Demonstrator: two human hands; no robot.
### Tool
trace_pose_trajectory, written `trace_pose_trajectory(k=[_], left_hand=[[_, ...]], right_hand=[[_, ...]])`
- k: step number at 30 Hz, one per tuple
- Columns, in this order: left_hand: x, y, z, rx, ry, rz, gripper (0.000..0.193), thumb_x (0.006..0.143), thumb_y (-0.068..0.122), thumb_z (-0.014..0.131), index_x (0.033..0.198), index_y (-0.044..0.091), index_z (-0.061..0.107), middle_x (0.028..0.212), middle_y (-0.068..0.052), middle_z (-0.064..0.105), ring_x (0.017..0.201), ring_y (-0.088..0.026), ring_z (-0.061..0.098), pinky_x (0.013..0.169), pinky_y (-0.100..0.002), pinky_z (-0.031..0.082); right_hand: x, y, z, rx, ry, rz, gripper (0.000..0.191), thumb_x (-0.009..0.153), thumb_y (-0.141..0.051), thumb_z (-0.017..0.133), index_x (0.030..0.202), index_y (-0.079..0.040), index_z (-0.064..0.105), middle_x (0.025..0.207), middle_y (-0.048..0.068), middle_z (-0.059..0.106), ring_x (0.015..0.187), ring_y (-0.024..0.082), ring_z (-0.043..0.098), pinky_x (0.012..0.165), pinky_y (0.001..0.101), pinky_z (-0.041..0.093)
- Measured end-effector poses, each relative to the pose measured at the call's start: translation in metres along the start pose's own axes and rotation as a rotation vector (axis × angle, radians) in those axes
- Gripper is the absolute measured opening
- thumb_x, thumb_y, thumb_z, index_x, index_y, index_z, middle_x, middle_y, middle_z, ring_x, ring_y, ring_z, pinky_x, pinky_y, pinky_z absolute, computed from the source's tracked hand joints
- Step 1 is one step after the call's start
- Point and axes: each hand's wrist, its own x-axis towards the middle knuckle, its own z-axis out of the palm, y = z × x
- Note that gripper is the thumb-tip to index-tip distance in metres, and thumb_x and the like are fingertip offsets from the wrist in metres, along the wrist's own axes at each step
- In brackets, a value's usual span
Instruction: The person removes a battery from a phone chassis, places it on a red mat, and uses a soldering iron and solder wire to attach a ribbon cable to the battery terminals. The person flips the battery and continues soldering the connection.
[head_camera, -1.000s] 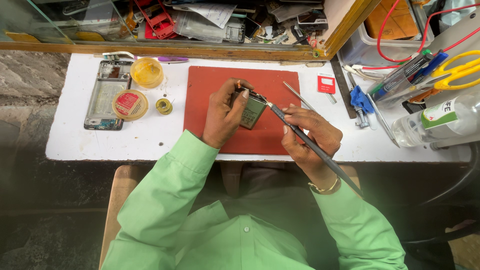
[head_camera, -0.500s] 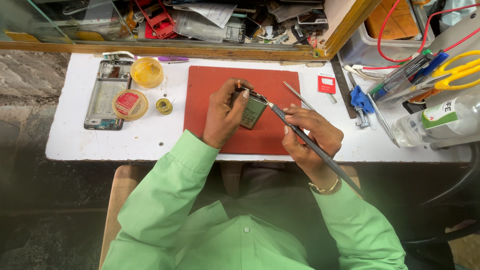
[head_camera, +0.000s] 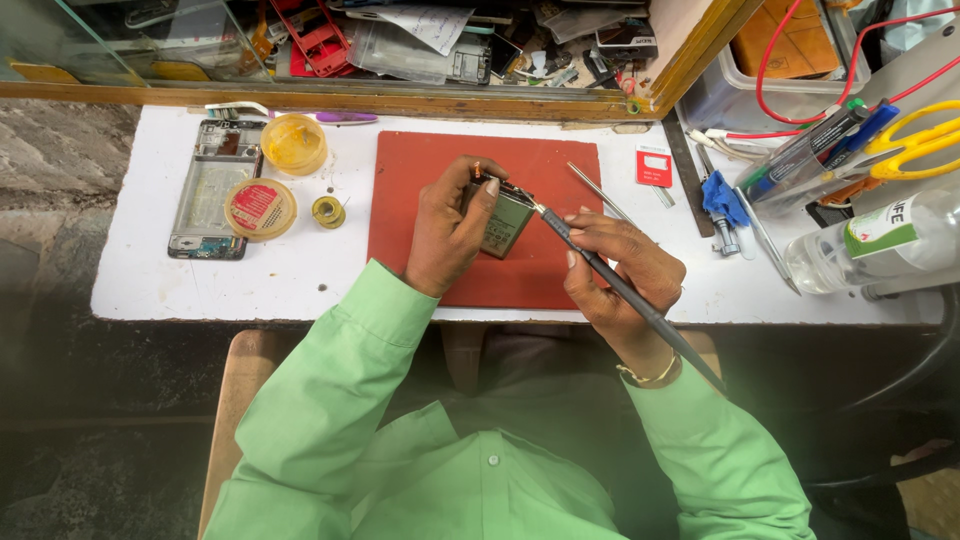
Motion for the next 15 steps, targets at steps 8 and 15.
trace_pose_trajectory(k=[8, 15], left_hand=[[0.0002, 0.0005, -0.0003, -0.009, -0.001, 0.004, 0.011, 0.107, 0.012, 0.057, 0.112, 0.004, 0.064, 0.077, 0.001, 0.062, 0.068, -0.004, 0.05, 0.06, -0.025, 0.042], [0.0004, 0.0004, -0.0001, 0.014, 0.002, 0.006, 0.011, 0.107, 0.012, 0.057, 0.111, 0.005, 0.065, 0.076, 0.001, 0.061, 0.067, -0.004, 0.05, 0.059, -0.025, 0.042]], right_hand=[[-0.0008, -0.0002, -0.0001, 0.01, 0.001, 0.001, 0.019, 0.089, 0.005, 0.071, 0.107, 0.004, 0.067, 0.105, 0.02, 0.074, 0.107, 0.03, 0.076, 0.105, 0.0451, 0.062], [-0.0006, 0.0004, -0.0022, 0.003, -0.001, 0.0, 0.019, 0.087, 0.005, 0.071, 0.106, 0.004, 0.067, 0.105, 0.02, 0.074, 0.107, 0.03, 0.076, 0.105, 0.0451, 0.062]])
